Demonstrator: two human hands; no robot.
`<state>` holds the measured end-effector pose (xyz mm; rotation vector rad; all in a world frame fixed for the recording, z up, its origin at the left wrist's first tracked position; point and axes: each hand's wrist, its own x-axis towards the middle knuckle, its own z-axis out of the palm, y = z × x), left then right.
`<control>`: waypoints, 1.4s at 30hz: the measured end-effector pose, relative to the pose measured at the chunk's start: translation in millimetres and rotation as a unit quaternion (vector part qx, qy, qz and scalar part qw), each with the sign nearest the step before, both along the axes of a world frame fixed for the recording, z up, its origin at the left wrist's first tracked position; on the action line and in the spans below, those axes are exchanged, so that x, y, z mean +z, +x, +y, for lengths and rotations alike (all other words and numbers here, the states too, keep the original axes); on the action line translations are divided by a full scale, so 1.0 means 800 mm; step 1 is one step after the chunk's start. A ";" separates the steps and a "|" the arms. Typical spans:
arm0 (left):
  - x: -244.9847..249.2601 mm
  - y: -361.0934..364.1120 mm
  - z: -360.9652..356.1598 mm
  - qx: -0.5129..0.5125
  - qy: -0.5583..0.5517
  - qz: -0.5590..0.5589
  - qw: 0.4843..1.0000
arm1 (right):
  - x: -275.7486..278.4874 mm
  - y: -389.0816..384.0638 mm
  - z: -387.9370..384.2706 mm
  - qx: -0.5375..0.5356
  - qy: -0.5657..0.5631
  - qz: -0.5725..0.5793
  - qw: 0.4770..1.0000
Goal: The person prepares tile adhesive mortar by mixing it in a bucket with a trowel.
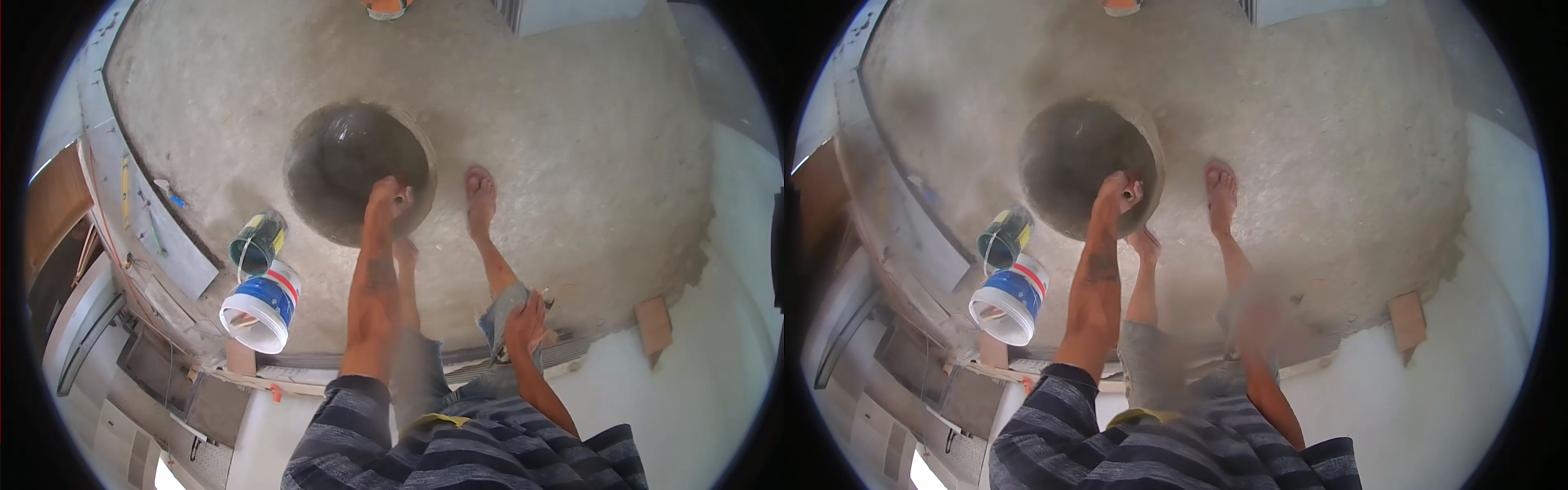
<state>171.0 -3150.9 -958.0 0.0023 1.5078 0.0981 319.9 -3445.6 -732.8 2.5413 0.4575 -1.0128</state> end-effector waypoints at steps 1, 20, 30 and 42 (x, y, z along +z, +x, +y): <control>0.002 0.013 0.011 0.128 -0.046 -0.009 0.991 | 0.000 0.004 0.006 0.005 0.008 -0.004 1.000; 0.131 -0.043 0.078 -0.027 0.144 0.090 0.985 | 0.015 0.031 0.080 0.043 0.058 -0.027 0.997; 0.073 -0.057 0.092 -0.640 0.416 0.272 0.586 | 0.024 0.024 0.104 0.039 0.023 -0.028 0.999; 0.032 -0.065 0.051 -0.720 0.346 0.193 0.570 | 0.016 -0.003 0.064 0.000 0.010 -0.040 0.999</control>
